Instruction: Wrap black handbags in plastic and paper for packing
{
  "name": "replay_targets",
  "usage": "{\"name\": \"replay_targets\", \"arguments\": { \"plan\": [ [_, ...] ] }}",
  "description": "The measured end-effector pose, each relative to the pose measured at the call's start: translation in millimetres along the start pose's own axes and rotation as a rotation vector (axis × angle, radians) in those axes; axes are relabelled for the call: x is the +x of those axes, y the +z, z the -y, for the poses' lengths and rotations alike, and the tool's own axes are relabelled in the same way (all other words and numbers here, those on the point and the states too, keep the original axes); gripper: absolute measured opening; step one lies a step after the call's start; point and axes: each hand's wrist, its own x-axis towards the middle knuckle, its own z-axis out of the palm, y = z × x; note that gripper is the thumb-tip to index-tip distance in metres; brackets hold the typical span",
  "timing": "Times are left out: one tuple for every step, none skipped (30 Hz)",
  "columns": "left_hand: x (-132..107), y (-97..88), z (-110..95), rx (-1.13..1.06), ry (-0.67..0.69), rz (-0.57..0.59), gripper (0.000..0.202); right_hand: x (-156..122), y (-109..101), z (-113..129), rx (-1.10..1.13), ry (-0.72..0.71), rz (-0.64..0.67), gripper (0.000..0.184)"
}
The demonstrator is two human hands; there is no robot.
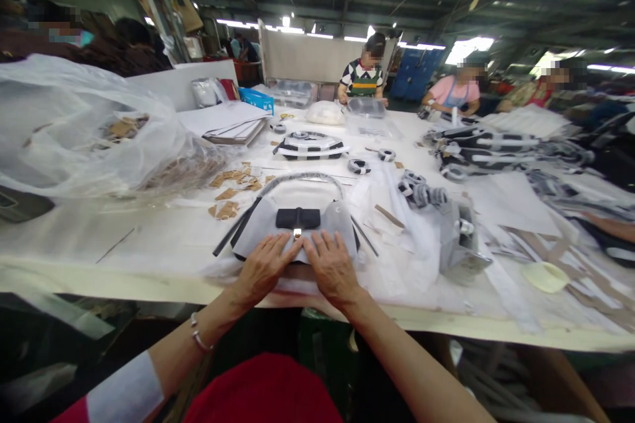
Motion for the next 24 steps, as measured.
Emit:
{"name": "replay_targets", "arguments": {
  "plan": [
    [0.5, -0.5, 0.7, 0.004, 0.007, -0.005, 0.056, -0.3, 0.1, 1.4, -0.002, 0.009, -0.001, 0.052],
    [1.3, -1.2, 1.8, 0.008, 0.018, -0.003, 0.055, -0.5, 0.0, 2.6, -0.002, 0.018, 0.005, 0.053],
    [2.2, -2.0, 3.1, 0.012, 0.033, 0.006, 0.055, -0.5, -0.3, 3.6, 0.001, 0.025, 0.017, 0.054],
    [3.1, -2.7, 4.5, 0.014, 0.049, 0.019, 0.055, -0.3, -0.6, 4.4, 0.003, 0.032, 0.027, 0.054],
    [3.8, -3.1, 5.9, 0.015, 0.066, 0.032, 0.056, 0.1, -0.9, 4.9, 0.007, 0.038, 0.035, 0.054],
    [4.1, -3.0, 7.2, 0.017, 0.077, 0.04, 0.057, 0.5, -1.1, 5.2, 0.012, 0.042, 0.038, 0.054],
    [3.9, -2.4, 8.2, 0.02, 0.083, 0.04, 0.059, 1.0, -1.2, 5.2, 0.019, 0.047, 0.039, 0.053],
    [3.3, -1.3, 8.8, 0.023, 0.084, 0.034, 0.061, 1.7, -1.5, 5.0, 0.026, 0.051, 0.04, 0.052],
    [2.3, 0.2, 9.0, 0.026, 0.079, 0.018, 0.063, 2.6, -2.1, 4.6, 0.035, 0.057, 0.043, 0.051],
    [1.2, 1.9, 9.1, 0.03, 0.069, -0.007, 0.064, 3.8, -3.2, 4.0, 0.046, 0.06, 0.052, 0.05],
    [0.1, 3.6, 9.0, 0.032, 0.059, -0.032, 0.066, 5.4, -4.9, 3.3, 0.06, 0.062, 0.067, 0.049],
    [-0.8, 5.0, 9.0, 0.032, 0.051, -0.055, 0.068, 7.5, -7.3, 2.4, 0.075, 0.068, 0.085, 0.048],
    [-1.4, 6.2, 9.0, 0.029, 0.049, -0.077, 0.069, 9.9, -10.3, 1.5, 0.092, 0.075, 0.108, 0.049],
    [-1.5, 7.0, 9.1, 0.023, 0.049, -0.095, 0.07, 12.7, -13.6, 0.4, 0.109, 0.082, 0.133, 0.05],
    [-1.4, 7.3, 9.2, 0.014, 0.052, -0.108, 0.07, 15.4, -16.9, -0.7, 0.123, 0.085, 0.158, 0.051],
    [-1.1, 7.3, 9.2, 0.001, 0.056, -0.116, 0.069, 17.9, -19.7, -1.7, 0.133, 0.084, 0.182, 0.052],
    [-0.8, 7.1, 9.0, -0.014, 0.056, -0.122, 0.068, 19.7, -21.6, -2.5, 0.137, 0.08, 0.2, 0.052],
    [-0.7, 6.7, 8.5, -0.029, 0.052, -0.129, 0.066, 20.8, -22.4, -3.1, 0.139, 0.07, 0.212, 0.05],
    [-0.7, 6.2, 7.6, -0.044, 0.042, -0.131, 0.065, 20.8, -21.9, -3.5, 0.136, 0.059, 0.217, 0.049],
    [-1.0, 5.8, 6.5, -0.057, 0.032, -0.131, 0.064, 19.9, -20.2, -3.7, 0.129, 0.052, 0.214, 0.048],
    [-1.4, 5.4, 5.1, -0.069, 0.022, -0.126, 0.062, 18.1, -17.4, -3.7, 0.118, 0.05, 0.199, 0.047],
    [-1.9, 5.2, 3.5, -0.081, 0.011, -0.118, 0.061, 15.7, -13.8, -3.7, 0.104, 0.049, 0.178, 0.048],
    [-2.4, 5.2, 2.1, -0.092, 0.003, -0.107, 0.059, 13.2, -9.8, -3.7, 0.088, 0.048, 0.154, 0.049],
    [-2.9, 5.3, 0.7, -0.104, -0.003, -0.097, 0.058, 10.6, -5.9, -3.8, 0.074, 0.046, 0.128, 0.049]
  ]
}}
